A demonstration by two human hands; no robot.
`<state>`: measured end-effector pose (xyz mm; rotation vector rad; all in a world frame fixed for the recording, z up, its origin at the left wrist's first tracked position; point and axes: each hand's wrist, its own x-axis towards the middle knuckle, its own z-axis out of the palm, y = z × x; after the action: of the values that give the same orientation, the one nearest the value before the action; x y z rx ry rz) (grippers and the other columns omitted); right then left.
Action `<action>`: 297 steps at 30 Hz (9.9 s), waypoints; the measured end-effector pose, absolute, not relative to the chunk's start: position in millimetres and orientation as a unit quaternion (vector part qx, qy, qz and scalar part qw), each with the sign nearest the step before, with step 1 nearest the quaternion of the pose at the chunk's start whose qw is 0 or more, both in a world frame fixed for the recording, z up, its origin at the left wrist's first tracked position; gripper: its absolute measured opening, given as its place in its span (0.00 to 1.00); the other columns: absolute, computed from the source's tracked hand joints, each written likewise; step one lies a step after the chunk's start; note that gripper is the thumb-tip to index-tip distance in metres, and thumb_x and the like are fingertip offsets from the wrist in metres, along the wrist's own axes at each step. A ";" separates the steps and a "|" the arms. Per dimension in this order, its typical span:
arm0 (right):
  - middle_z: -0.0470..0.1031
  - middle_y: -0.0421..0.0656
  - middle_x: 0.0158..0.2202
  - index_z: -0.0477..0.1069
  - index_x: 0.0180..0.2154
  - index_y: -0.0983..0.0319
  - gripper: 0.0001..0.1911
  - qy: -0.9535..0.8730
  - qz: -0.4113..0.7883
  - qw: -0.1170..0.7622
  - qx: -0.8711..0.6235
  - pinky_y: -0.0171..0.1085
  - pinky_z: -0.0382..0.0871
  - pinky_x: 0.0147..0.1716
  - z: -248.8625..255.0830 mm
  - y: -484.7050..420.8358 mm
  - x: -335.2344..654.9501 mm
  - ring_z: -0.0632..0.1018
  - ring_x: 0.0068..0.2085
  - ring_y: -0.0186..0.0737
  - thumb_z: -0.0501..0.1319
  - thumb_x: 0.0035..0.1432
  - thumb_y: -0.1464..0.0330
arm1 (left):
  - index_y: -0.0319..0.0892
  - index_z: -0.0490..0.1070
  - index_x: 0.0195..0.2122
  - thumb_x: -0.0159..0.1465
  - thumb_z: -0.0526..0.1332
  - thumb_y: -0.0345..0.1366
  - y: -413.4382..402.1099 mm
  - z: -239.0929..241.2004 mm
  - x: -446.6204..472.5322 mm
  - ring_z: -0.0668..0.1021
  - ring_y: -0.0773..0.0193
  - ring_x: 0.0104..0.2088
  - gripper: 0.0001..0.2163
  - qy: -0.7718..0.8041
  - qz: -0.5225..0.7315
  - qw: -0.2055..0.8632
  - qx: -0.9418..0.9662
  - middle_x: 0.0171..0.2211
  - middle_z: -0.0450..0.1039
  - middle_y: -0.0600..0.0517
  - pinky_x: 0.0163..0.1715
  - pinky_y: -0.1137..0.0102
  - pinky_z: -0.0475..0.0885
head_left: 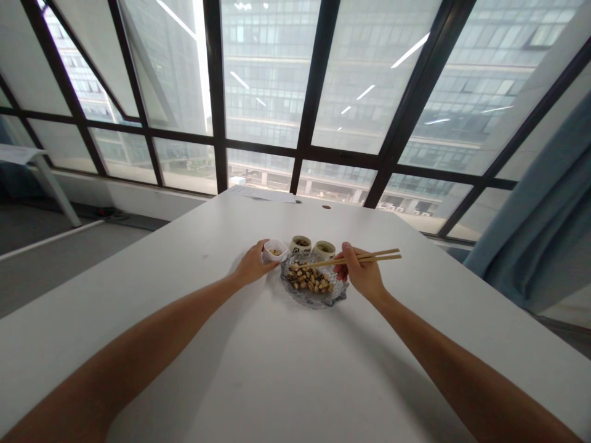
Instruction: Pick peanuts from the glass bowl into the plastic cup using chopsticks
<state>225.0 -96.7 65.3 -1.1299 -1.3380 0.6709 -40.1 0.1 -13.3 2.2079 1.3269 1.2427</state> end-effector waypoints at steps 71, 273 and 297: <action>0.67 0.41 0.10 0.72 0.19 0.64 0.31 -0.518 0.123 0.680 -0.505 0.29 0.56 0.07 85.2 -80.4 366.9 0.65 0.10 0.29 0.60 0.55 0.44 | 0.45 0.55 0.62 0.58 0.63 0.45 24.4 49.6 153.1 0.71 0.54 0.58 0.32 0.277 0.152 0.115 0.942 0.58 0.71 0.46 0.64 0.49 0.47; 0.78 0.43 0.23 0.77 0.31 0.59 0.18 -0.680 0.099 0.571 -0.450 0.36 0.72 0.23 3.4 -139.9 255.2 0.77 0.23 0.38 0.59 0.62 0.53 | 0.41 0.64 0.57 0.55 0.67 0.51 7.4 -8.6 -33.7 0.78 0.53 0.48 0.32 0.459 0.452 0.147 0.751 0.51 0.74 0.42 0.46 0.60 0.74; 0.77 0.42 0.23 0.72 0.31 0.63 0.23 -0.508 0.201 0.729 -0.412 0.32 0.65 0.15 30.7 -105.6 259.4 0.73 0.18 0.32 0.59 0.60 0.49 | 0.42 0.60 0.61 0.60 0.60 0.53 41.6 36.3 -13.0 0.69 0.47 0.60 0.32 0.506 0.305 0.064 0.804 0.62 0.64 0.41 0.59 0.56 0.62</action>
<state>259.4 -105.6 30.7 -0.9072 -1.1197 0.4432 -13.0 41.6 36.3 2.4293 1.5272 0.9213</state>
